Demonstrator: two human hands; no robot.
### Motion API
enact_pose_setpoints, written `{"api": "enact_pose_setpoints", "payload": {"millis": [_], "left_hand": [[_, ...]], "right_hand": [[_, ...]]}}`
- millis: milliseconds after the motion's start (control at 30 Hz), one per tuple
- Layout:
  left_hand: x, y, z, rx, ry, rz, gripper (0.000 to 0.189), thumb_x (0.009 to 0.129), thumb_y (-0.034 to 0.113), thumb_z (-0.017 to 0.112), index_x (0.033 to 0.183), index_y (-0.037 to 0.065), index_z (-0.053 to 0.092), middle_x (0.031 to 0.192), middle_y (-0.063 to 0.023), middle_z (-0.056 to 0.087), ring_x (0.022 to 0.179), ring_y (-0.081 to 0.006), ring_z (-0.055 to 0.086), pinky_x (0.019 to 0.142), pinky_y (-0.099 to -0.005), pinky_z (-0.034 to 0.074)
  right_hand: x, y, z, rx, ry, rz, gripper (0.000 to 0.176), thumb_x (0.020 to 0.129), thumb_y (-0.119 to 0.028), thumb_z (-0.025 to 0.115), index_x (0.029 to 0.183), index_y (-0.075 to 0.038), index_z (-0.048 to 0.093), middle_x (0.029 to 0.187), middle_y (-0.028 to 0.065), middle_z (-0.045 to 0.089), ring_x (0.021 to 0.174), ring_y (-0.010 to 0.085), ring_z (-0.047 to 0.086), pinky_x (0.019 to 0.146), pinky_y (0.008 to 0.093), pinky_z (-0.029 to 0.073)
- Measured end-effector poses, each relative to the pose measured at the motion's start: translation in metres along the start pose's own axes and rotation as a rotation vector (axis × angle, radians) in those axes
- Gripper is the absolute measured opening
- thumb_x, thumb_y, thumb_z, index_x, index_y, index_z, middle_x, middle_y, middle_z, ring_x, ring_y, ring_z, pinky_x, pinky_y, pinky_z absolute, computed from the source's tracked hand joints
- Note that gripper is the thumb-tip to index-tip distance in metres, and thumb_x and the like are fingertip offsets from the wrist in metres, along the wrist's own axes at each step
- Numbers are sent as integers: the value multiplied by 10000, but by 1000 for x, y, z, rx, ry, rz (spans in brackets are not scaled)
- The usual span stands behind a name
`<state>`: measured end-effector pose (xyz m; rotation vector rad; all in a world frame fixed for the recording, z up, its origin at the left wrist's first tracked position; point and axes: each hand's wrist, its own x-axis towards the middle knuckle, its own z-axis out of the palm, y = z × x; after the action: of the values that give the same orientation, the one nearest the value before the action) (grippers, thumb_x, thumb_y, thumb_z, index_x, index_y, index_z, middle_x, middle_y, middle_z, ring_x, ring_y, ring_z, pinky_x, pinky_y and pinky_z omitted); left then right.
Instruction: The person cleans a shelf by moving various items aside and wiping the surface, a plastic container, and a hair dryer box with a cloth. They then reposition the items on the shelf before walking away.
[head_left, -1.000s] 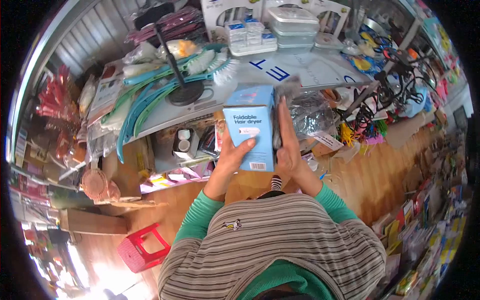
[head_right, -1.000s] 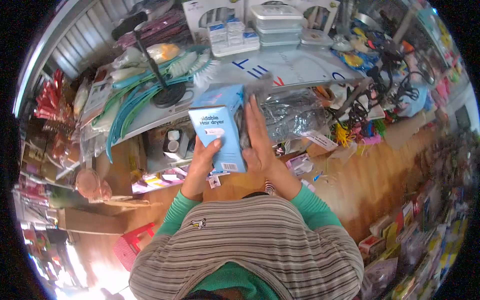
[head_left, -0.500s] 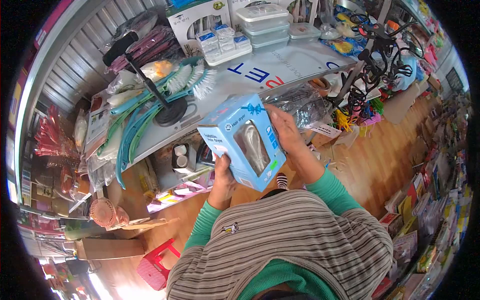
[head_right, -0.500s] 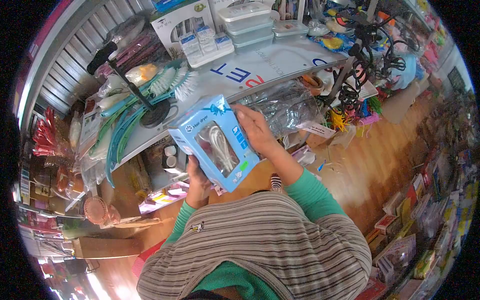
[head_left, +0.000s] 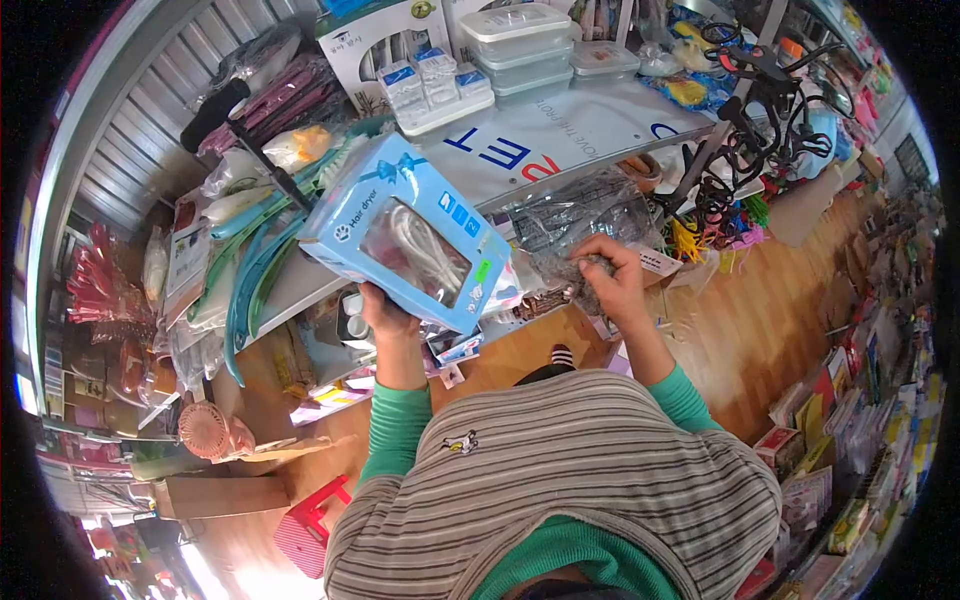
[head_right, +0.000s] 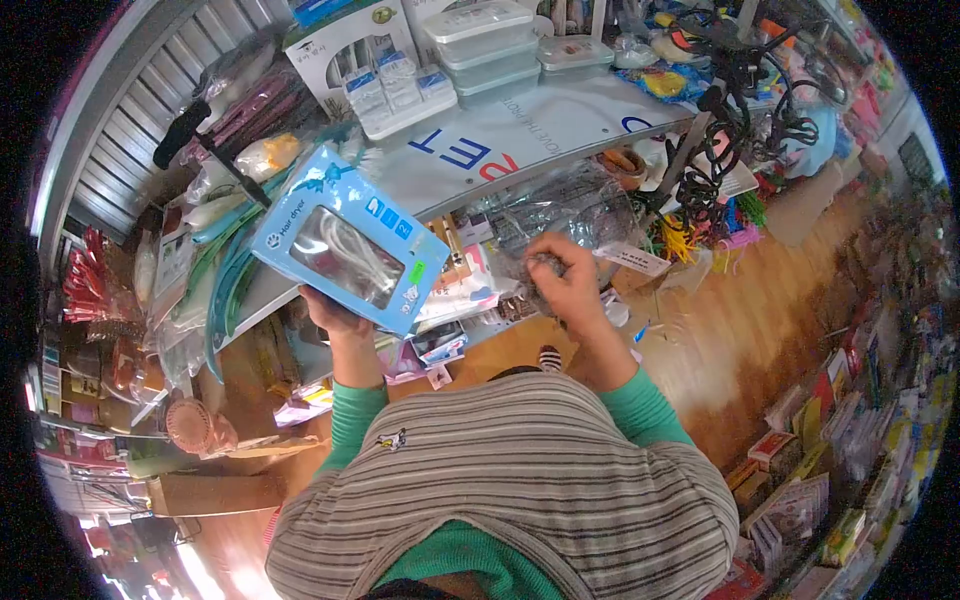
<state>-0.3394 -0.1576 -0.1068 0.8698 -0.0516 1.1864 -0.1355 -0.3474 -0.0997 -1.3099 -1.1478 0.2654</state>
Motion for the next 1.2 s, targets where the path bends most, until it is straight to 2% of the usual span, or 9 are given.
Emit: {"api": "enact_pose_setpoints", "payload": {"millis": [67, 167, 200, 367, 733, 933, 1000, 1067, 1200], "left_hand": [[6, 3, 6, 54, -7, -63, 704, 757, 520, 556, 1268, 71, 375, 1251, -105, 431, 1141, -294, 426, 952, -466, 352], [30, -3, 0, 108, 65, -38, 622, 728, 380, 657, 1174, 15, 422, 1012, -87, 554, 906, -211, 559, 791, -329, 463], [44, -1, 7, 139, -74, -19, 618, 720, 325, 678, 1178, 5, 412, 1033, -93, 549, 924, -208, 555, 805, -331, 457], [99, -25, 23, 302, -121, -143, 527, 764, 90, 625, 1224, 33, 376, 1105, -74, 530, 1000, -178, 521, 862, -339, 421], [141, -33, 37, 564, -220, -168, 576, 758, 152, 657, 1231, -13, 372, 1149, -104, 489, 1092, -191, 434, 945, -321, 325], [116, -27, 50, 568, -146, -149, 642, 844, 43, 455, 1368, 25, 84, 1311, -153, 304, 1190, -240, 341, 985, -355, 282], [109, -33, 54, 533, -53, -51, 684, 843, 97, 479, 1371, 24, 50, 1342, -157, 244, 1219, -257, 299, 994, -360, 269], [106, -34, 59, 561, -180, 24, 854, 777, 124, 598, 1369, 26, -9, 1360, -149, 210, 1229, -271, 281, 977, -372, 301], [105, -42, 74, 984, -33, 54, 1110, 605, 76, 758, 1360, 33, -55, 1326, -173, 257, 1177, -272, 356, 901, -381, 393]], "right_hand": [[3, -5, -8, 16, 152, 124, 163, 701, -15, 539, 850, 26, 590, 838, 77, 593, 836, 146, 548, 753, 273, 423], [10, -3, -25, -54, 137, 111, 192, 717, -22, 532, 895, 9, 597, 830, 60, 589, 831, 134, 544, 764, 260, 415], [12, -1, -30, -83, 113, 102, 189, 724, -25, 529, 897, 5, 602, 826, 57, 589, 831, 129, 542, 757, 256, 415], [24, 11, -45, -52, 188, 118, 136, 751, -49, 527, 834, 15, 613, 784, 54, 594, 746, 113, 522, 693, 240, 401], [36, 47, -71, 3, 233, 165, 123, 779, -62, 543, 843, 15, 614, 818, 57, 612, 802, 126, 539, 746, 247, 398], [44, 78, -68, 31, 213, 208, 148, 781, -106, 556, 843, 14, 617, 803, 57, 617, 782, 125, 540, 736, 253, 403], [51, 76, -68, 53, 197, 215, 155, 781, -115, 556, 839, 15, 617, 794, 57, 616, 774, 121, 538, 732, 252, 403], [59, 70, -67, 15, 164, 175, 161, 777, -119, 553, 834, 17, 617, 785, 55, 614, 761, 110, 531, 715, 249, 403], [63, 79, -69, -10, 149, 200, 151, 769, -106, 554, 831, 15, 618, 786, 55, 614, 759, 105, 529, 701, 244, 405]]}}
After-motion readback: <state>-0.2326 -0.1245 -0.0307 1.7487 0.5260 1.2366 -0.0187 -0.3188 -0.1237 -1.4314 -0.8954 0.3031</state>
